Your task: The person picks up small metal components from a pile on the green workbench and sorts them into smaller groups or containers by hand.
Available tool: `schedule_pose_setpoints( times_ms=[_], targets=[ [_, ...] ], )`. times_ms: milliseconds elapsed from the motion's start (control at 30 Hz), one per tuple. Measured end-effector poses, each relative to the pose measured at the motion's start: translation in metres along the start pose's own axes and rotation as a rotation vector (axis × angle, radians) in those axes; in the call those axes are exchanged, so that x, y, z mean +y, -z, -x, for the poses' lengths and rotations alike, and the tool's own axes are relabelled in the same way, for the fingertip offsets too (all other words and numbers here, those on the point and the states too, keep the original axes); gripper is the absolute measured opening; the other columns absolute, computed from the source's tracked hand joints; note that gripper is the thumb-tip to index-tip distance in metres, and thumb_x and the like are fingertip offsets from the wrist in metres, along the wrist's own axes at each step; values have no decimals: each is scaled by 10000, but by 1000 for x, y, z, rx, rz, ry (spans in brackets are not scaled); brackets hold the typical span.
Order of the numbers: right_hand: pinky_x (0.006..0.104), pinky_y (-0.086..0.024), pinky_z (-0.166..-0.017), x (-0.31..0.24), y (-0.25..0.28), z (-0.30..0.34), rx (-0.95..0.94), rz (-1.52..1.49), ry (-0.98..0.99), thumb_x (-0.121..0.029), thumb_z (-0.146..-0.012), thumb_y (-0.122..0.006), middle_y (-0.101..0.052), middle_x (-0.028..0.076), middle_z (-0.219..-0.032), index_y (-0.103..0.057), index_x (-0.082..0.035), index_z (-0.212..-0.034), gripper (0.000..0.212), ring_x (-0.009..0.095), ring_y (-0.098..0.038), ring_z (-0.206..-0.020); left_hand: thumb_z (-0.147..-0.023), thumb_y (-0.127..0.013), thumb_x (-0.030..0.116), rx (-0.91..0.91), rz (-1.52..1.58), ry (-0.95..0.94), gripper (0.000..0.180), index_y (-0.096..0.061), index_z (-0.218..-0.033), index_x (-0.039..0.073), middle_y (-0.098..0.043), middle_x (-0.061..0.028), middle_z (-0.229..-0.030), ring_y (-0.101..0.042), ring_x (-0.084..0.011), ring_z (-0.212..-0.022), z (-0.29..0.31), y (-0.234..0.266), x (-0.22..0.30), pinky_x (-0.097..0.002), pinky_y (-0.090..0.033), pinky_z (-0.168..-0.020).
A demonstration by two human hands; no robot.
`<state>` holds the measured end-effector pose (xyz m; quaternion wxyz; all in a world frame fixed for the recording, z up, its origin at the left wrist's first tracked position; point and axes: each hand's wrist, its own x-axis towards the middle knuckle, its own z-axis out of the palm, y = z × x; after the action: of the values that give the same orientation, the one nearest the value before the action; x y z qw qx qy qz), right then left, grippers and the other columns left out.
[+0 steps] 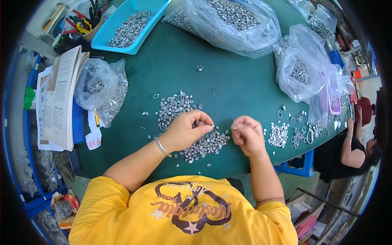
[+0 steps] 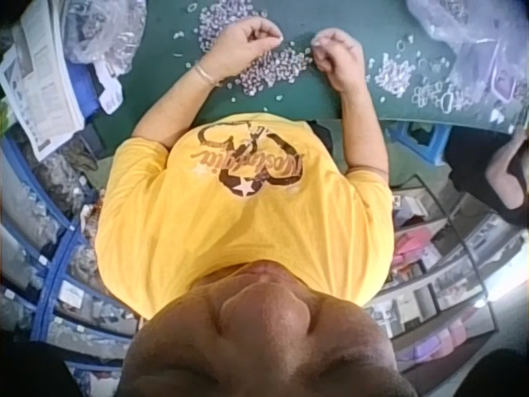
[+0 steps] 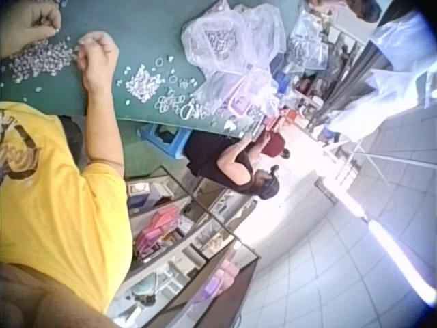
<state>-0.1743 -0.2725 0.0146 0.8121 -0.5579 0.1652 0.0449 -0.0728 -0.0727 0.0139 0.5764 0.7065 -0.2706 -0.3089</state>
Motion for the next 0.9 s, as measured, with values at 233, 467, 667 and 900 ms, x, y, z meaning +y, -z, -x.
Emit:
schedule_pose_setpoints(
  times_ms=[233,467,667,900],
  targets=[
    [258,-431,-519,6,-16,-5,64,880,345,-82,-814,-603,-586,59,-679,-651,-24,-874,96,151,-546,-581,-779,-610,44,-123,1085,299,137,-572,-911,34,-492,17,-670,-446,-50,-592,-4,10,-2,-187,-343,-465],
    [243,-431,-514,11,-10,-6,94,636,183,-66,-792,-651,-572,20,-667,-635,-21,-858,81,140,-544,-564,-755,-644,60,107,-476,-333,104,-668,-850,93,-553,-81,-711,-571,-232,-618,-4,-11,-3,-318,-459,-552],
    [212,-379,-497,-6,12,2,-37,80,109,-35,-782,-655,-558,10,-657,-652,9,-853,84,90,-488,-558,-729,-639,67,-32,-739,-453,123,-657,-850,86,-512,-71,-712,-579,-240,-652,-10,-21,-5,-331,-485,-569],
    [298,-443,-526,0,0,5,26,1048,411,-58,-768,-646,-596,109,-682,-666,-22,-842,84,198,-558,-564,-747,-580,42,-7,-737,-495,72,-611,-810,54,-516,-77,-712,-564,-217,-633,-12,-19,-10,-303,-472,-544]
  ],
)
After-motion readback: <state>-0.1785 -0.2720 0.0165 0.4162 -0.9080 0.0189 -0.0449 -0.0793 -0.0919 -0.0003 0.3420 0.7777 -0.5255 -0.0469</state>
